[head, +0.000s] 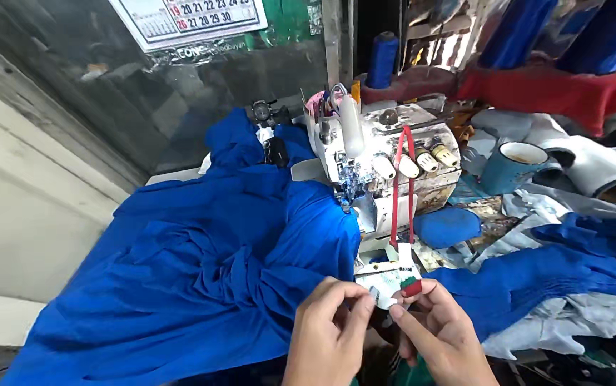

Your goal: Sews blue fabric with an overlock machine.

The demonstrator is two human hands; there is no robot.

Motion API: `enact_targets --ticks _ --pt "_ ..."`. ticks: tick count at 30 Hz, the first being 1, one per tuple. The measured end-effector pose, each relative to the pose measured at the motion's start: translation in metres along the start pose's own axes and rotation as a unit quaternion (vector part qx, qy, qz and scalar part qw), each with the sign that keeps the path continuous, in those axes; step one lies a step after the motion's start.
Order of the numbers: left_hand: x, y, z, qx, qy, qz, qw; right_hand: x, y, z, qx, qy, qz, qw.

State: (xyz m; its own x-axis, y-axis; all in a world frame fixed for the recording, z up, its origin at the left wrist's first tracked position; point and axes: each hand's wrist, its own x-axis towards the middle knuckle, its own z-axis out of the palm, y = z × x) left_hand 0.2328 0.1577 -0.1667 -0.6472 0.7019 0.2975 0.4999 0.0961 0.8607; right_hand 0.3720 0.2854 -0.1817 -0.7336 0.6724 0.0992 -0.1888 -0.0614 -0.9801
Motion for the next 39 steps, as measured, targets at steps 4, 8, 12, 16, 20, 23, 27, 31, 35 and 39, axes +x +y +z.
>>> enact_targets --ticks 4,8,12,16,20,23,27,31,35,39 --pt "-0.015 0.003 0.01 -0.081 -0.018 -0.063 0.995 -0.005 0.009 0.005 0.025 -0.026 -0.018 0.999" --pt "-0.014 0.008 0.014 -0.21 -0.049 -0.113 0.97 -0.006 0.018 0.002 0.021 -0.039 -0.056 0.997" --pt "-0.011 0.013 0.015 -0.201 -0.035 -0.096 0.974 -0.007 0.016 -0.007 0.019 -0.041 -0.058 0.997" --pt "-0.008 -0.001 0.009 -0.048 -0.032 0.11 0.992 -0.014 0.0 -0.021 0.082 -0.086 0.129 0.985" --pt "-0.003 -0.002 0.0 0.102 -0.045 0.263 0.958 -0.005 -0.009 -0.029 0.168 -0.122 0.162 0.965" --pt "-0.002 -0.001 0.0 0.118 -0.048 0.268 0.955 0.0 -0.012 -0.029 0.107 -0.1 0.081 0.986" --pt "-0.011 0.004 -0.001 -0.088 -0.127 0.025 0.988 -0.006 -0.009 -0.025 -0.011 -0.03 -0.055 0.998" --pt "-0.019 0.008 0.014 -0.203 -0.115 -0.041 0.972 -0.01 0.001 -0.016 -0.047 -0.016 -0.111 0.993" --pt "-0.02 0.008 0.015 -0.188 -0.082 -0.04 0.978 -0.011 -0.005 -0.013 -0.044 -0.049 -0.081 0.995" --pt "-0.022 0.004 0.013 -0.201 -0.073 -0.019 0.977 -0.009 -0.009 -0.01 -0.014 -0.075 -0.039 0.996"
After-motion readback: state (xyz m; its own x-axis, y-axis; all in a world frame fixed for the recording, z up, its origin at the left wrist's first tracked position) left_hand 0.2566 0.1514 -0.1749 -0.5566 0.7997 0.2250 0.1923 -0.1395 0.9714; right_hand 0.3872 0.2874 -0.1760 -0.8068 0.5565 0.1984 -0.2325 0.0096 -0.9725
